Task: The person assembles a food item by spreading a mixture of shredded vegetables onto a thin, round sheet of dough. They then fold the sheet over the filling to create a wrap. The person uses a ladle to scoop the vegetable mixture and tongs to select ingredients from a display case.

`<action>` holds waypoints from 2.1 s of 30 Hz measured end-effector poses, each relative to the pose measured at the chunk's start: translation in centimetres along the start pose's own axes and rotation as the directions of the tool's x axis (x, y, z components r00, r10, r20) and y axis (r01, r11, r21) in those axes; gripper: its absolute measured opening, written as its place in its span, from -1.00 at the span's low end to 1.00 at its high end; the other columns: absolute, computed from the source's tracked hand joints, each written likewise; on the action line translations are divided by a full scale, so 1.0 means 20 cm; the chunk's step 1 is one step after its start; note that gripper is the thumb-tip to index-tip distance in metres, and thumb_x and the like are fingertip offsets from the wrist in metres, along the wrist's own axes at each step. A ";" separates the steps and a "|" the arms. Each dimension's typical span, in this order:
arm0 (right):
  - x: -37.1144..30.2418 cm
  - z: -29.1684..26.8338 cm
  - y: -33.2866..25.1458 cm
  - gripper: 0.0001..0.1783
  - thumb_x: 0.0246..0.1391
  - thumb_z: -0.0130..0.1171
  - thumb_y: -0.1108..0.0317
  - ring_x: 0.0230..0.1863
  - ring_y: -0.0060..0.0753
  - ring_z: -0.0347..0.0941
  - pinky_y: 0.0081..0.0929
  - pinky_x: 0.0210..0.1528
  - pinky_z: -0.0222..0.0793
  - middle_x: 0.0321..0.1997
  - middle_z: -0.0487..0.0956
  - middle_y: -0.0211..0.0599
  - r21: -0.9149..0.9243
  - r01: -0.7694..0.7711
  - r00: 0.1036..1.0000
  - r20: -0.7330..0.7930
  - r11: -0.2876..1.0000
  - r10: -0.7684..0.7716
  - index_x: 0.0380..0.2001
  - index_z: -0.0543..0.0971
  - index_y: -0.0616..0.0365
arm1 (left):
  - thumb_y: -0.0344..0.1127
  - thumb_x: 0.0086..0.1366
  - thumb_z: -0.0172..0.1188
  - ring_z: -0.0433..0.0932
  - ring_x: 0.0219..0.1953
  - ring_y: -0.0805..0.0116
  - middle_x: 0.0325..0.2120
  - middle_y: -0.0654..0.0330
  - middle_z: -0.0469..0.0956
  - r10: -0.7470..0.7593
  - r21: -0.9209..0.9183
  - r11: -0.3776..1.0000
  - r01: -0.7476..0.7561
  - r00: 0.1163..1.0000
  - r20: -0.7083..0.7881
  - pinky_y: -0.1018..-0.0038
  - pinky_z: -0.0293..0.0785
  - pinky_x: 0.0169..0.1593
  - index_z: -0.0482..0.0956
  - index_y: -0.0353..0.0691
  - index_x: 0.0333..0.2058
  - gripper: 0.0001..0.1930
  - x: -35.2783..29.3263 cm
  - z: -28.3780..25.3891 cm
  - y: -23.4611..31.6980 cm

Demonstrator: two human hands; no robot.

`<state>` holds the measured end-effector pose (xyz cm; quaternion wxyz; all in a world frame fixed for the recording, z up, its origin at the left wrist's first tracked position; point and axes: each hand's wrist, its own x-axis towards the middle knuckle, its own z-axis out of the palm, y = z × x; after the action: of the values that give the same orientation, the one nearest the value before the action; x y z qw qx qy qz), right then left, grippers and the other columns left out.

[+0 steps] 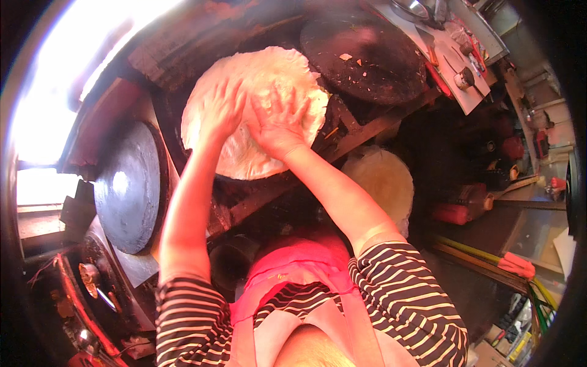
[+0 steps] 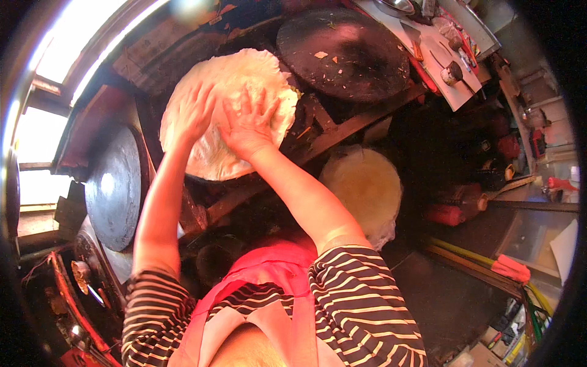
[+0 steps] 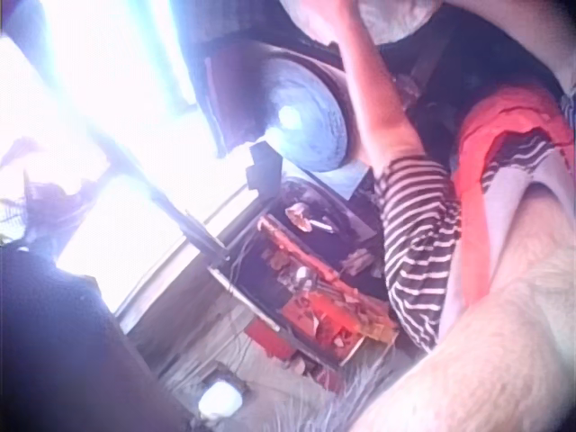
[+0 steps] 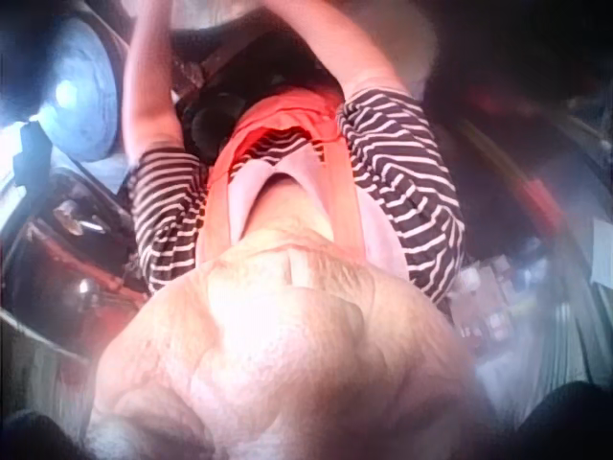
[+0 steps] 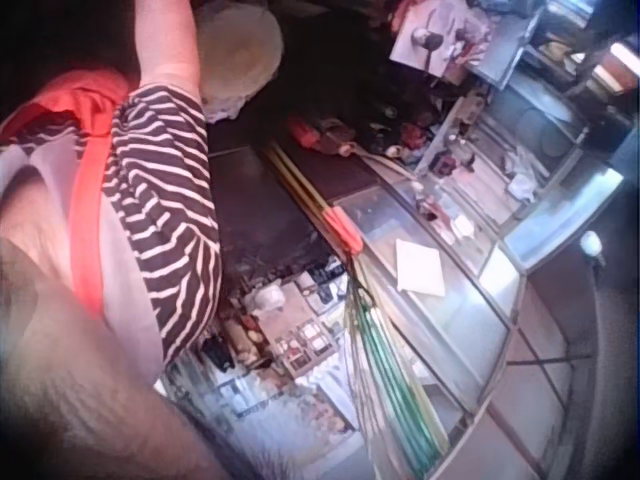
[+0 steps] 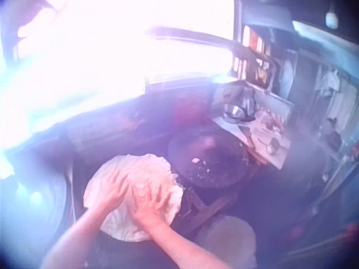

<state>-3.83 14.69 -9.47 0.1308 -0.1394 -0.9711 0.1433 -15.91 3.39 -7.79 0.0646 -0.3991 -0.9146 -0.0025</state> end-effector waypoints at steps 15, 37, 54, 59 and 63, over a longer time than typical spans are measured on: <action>0.16 -0.33 0.87 -0.69 -0.13 0.30 0.33 -0.26 -0.14 0.53 -0.29 -0.17 0.43 -0.32 0.57 -0.17 0.540 -0.061 0.998 0.006 0.839 0.068 -0.25 0.55 0.14 | 0.13 0.19 0.10 0.01 0.35 0.01 0.30 -0.01 0.08 -0.198 -0.193 0.960 0.204 0.979 0.052 -0.01 -0.22 0.34 0.18 -0.09 0.26 -0.26 -0.27 -0.23 0.40; 0.09 -0.52 0.68 -0.77 0.00 0.18 0.26 -0.30 -0.08 0.54 -0.30 -0.21 0.44 -0.26 0.59 -0.10 0.677 0.280 0.948 -0.085 0.681 -0.306 -0.29 0.59 0.15 | -0.27 0.35 0.06 0.56 -0.37 0.56 -0.49 0.14 0.64 -0.518 -0.862 0.501 0.084 0.826 -0.220 0.55 0.44 -0.26 0.56 -0.33 -0.29 -0.77 -0.31 -0.37 0.58; -0.26 -0.17 0.89 -0.82 -0.06 0.29 0.38 -0.51 -0.49 0.47 -0.48 -0.39 0.41 -0.56 0.56 -0.31 0.720 -0.232 0.970 0.125 0.655 0.207 -0.44 0.52 0.23 | -0.35 0.37 0.04 0.53 -0.26 0.59 -0.35 0.22 0.63 -0.539 -0.805 0.526 0.274 0.839 -0.067 0.62 0.41 -0.13 0.52 -0.39 -0.20 -0.79 -0.35 -0.32 0.63; -0.24 -0.45 0.84 -0.91 0.05 0.22 0.45 -0.48 -0.68 0.43 -0.64 -0.42 0.39 -0.49 0.54 -0.48 0.905 -0.301 0.926 0.203 0.302 0.318 -0.43 0.51 0.23 | -0.25 0.33 0.11 0.57 -0.39 0.57 -0.51 0.20 0.63 -0.555 -0.894 0.432 0.119 0.816 -0.159 0.58 0.44 -0.25 0.57 -0.33 -0.28 -0.77 -0.34 -0.37 0.60; -0.15 -0.54 0.67 -0.90 0.07 0.21 0.44 -0.43 -0.60 0.49 -0.58 -0.35 0.45 -0.48 0.55 -0.42 0.959 0.014 0.999 -0.025 0.283 0.036 -0.35 0.54 0.24 | -0.30 0.34 0.10 0.59 -0.30 0.55 -0.44 0.17 0.65 -0.558 -0.938 0.342 0.049 0.814 -0.161 0.60 0.46 -0.17 0.57 -0.36 -0.26 -0.79 -0.32 -0.39 0.54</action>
<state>5.28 28.68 -4.27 0.2074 -0.0429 -0.6880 0.6941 -2.81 5.70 -1.24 0.0502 -0.1708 -0.7780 -0.6025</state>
